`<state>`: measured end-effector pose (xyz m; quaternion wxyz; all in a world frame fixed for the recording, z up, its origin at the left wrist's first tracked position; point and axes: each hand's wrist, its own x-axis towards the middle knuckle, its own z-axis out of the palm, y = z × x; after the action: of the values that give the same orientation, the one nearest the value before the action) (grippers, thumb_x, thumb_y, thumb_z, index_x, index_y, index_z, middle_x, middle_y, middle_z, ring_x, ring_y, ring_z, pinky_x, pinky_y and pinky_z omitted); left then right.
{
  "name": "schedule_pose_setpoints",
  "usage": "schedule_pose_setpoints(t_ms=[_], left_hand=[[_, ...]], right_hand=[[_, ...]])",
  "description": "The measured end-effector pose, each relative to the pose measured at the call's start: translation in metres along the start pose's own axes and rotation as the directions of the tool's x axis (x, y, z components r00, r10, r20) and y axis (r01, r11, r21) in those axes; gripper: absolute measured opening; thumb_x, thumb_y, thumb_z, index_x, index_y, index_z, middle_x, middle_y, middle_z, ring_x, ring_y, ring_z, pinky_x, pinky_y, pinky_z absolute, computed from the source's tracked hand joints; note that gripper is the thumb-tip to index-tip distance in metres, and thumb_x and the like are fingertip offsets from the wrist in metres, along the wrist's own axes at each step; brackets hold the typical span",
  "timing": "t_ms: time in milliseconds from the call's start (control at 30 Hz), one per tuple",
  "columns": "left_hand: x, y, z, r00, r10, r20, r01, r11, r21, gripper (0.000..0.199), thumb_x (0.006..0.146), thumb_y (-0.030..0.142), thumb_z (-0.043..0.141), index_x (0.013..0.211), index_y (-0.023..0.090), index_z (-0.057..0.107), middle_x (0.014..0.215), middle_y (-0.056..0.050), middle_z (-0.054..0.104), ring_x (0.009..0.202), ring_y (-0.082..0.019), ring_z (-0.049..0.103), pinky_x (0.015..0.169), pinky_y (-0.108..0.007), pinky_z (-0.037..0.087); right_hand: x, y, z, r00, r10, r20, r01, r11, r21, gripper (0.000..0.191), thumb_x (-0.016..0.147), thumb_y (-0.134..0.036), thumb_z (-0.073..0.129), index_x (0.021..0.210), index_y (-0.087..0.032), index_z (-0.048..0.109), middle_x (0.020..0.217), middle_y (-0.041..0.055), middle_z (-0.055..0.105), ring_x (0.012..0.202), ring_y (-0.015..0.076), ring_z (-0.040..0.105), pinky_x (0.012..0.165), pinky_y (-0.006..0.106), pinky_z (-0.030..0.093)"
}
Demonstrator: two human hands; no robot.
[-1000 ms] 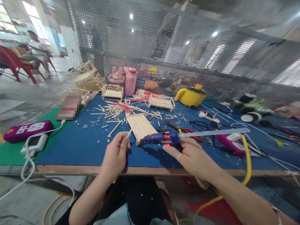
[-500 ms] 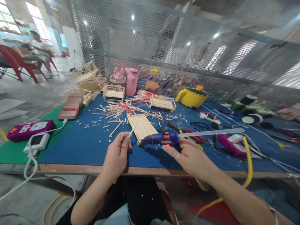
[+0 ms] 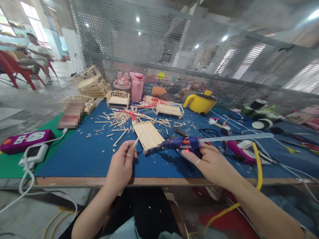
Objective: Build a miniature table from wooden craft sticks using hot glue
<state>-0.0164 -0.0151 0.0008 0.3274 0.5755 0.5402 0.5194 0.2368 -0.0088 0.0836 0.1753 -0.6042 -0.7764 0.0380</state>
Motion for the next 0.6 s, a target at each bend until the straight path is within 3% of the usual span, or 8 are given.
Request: schedule_pose_setpoints(t_ms=[600], left_hand=[[0.0004, -0.0007, 0.0003, 1.000, 0.017, -0.005, -0.017, 1.000, 0.010, 0.027, 0.092, 0.040, 0.039, 0.100, 0.021, 0.056, 0.069, 0.002, 0.053, 0.061, -0.013, 0.048, 0.060, -0.024, 0.039]], right_hand=[[0.0009, -0.0037, 0.0013, 0.999, 0.031, 0.037, -0.029, 0.999, -0.040, 0.047, 0.088, -0.057, 0.039, 0.085, -0.020, 0.069, 0.099, 0.0088, 0.071, 0.099, 0.0277, 0.063, 0.087, 0.040, 0.048]])
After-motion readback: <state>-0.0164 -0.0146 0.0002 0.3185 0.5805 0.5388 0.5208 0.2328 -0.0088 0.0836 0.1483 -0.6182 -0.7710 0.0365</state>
